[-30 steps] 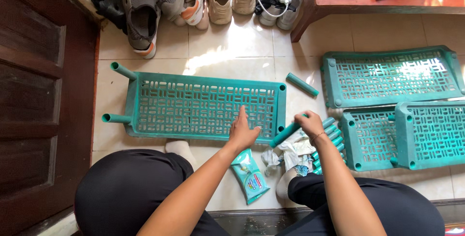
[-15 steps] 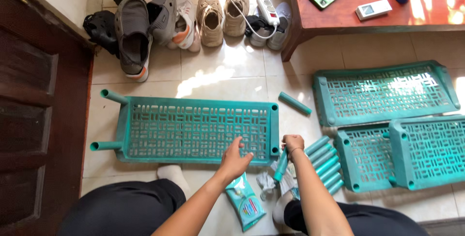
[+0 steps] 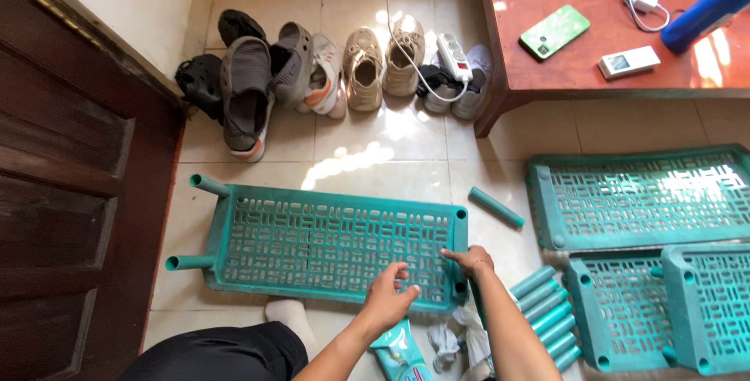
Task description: The person assembles a teal plastic stool by inserting cylindrical legs into the seat base and wiping the components with a cloth. They handle the seat and legs one at a time, cleaning each leg before insertion, and complete the assembly of one stool.
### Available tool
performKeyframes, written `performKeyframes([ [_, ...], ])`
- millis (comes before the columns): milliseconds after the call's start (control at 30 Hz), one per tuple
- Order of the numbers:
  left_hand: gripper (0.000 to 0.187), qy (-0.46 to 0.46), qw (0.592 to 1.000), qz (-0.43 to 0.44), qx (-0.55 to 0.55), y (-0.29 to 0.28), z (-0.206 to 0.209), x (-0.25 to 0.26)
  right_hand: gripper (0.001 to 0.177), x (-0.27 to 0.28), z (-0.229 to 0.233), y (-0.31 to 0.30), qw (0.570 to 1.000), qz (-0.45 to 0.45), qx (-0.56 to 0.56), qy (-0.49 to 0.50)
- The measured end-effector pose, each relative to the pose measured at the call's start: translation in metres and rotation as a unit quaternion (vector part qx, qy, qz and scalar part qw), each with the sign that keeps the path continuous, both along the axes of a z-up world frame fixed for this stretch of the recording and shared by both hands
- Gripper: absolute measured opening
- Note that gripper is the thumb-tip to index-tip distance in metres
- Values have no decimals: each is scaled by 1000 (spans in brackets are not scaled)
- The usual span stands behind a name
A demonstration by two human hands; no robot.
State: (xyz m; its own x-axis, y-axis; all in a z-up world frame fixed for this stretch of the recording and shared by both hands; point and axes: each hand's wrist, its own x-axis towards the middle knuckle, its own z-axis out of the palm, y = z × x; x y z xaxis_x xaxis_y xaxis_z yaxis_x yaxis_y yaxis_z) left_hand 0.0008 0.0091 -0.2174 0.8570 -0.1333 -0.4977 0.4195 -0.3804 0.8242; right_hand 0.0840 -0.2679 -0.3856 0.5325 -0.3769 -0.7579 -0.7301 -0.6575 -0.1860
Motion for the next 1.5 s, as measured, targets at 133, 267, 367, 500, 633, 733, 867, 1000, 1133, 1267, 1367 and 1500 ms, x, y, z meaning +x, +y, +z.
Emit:
performKeyframes([
  [133, 55, -30, 999, 14, -28, -3, -5, 5, 66, 9, 24, 12, 999, 1, 6, -43],
  [267, 50, -110, 991, 41, -56, -2, -1, 19, 64, 41, 81, 27, 990, 124, -19, -60],
  [367, 48, -182, 981, 55, -46, 4, 22, 39, 63, 61, 151, 45, 955, 174, -115, -212],
  [500, 46, -251, 962, 105, -22, 15, 81, 60, 60, 78, 262, 79, 938, 192, -142, -253],
  [633, 45, -328, 935, 132, -35, 30, 153, 67, 54, 74, 366, 120, 912, 193, -160, -326],
  [733, 45, -408, 901, 142, -35, 44, 201, 65, 52, 67, 430, 147, 866, 238, -206, -389],
  [867, 45, -475, 867, 151, -29, 65, 249, 58, 48, 54, 492, 171, 791, 293, -240, -480],
  [1000, 52, -585, 785, 204, 21, 90, 281, 52, 50, 35, 536, 182, 717, 342, -240, -558],
  [1133, 57, -585, 776, 238, 11, 116, 299, 44, 54, 12, 564, 183, 647, 387, -254, -605],
  [1267, 64, -529, 813, 232, -74, 130, 305, 40, 62, -6, 576, 183, 572, 448, -299, -619],
  [1367, 77, -490, 836, 179, -168, 132, 302, 42, 60, -15, 577, 178, 555, 487, -314, -597],
  [1500, 97, -483, 840, 84, -233, 135, 299, 46, 65, -17, 575, 162, 526, 522, -284, -608],
])
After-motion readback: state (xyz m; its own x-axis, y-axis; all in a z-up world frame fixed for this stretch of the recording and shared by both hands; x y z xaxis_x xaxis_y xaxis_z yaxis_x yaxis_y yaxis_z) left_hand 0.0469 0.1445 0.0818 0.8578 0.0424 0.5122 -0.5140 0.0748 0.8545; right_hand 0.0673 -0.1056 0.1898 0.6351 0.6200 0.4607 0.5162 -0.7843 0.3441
